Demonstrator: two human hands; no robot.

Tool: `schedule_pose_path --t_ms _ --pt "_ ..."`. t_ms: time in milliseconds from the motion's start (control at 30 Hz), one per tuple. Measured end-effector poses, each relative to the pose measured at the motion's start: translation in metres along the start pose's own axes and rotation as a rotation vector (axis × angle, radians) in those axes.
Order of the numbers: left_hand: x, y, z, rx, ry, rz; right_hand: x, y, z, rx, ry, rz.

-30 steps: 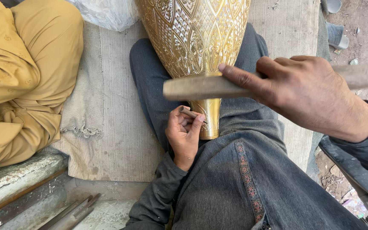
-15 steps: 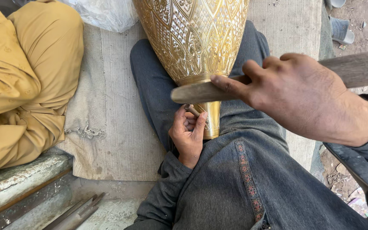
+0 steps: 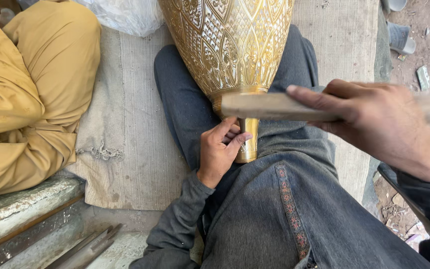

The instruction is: The person sits on the ground with a large engraved brass vase held between their legs and taps a small punch against the vase's neck using a wooden mallet, working around the metal rim. Another worker nearby handles brass bowls.

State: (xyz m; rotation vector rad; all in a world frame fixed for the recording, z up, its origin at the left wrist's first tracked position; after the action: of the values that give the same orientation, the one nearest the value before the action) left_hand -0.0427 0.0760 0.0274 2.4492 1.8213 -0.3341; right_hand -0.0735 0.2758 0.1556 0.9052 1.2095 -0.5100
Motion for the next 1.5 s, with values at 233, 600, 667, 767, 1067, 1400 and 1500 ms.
schedule_pose_path --t_ms 233,600,667,767,1067,1400,1500 --pt "0.008 -0.023 -0.018 0.088 -0.074 0.295 0.059 0.032 -0.029 0.253 -0.228 0.009" --pt "0.023 -0.032 -0.039 0.186 -0.187 0.507 0.116 0.089 -0.038 0.203 -0.866 -0.585" --pt "0.026 -0.032 -0.035 0.147 -0.193 0.541 0.120 0.089 -0.041 0.277 -0.835 -0.604" --pt "0.024 -0.032 -0.041 0.239 -0.219 0.498 0.122 0.076 -0.037 0.290 -0.754 -0.446" --pt "0.009 -0.023 -0.022 0.102 -0.102 0.343 0.064 0.061 -0.035 0.202 -0.787 -0.450" --pt "-0.008 -0.020 -0.013 0.046 0.019 0.221 0.051 0.036 -0.025 0.285 -0.345 -0.140" --pt "-0.001 -0.019 -0.013 0.044 0.030 0.308 0.064 0.044 -0.022 0.328 -0.344 -0.156"
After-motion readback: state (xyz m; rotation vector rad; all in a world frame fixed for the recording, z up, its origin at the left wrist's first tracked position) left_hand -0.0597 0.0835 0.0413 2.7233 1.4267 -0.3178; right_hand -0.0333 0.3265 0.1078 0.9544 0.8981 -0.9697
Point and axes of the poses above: each hand's wrist, its own y-axis away from the middle knuckle, its own x-axis out of the palm, z = x × y, the point moved 10 cm from there along -y, towards the middle knuckle, and after that the axes turned 9 degrees about z, right-handed, at the moved point
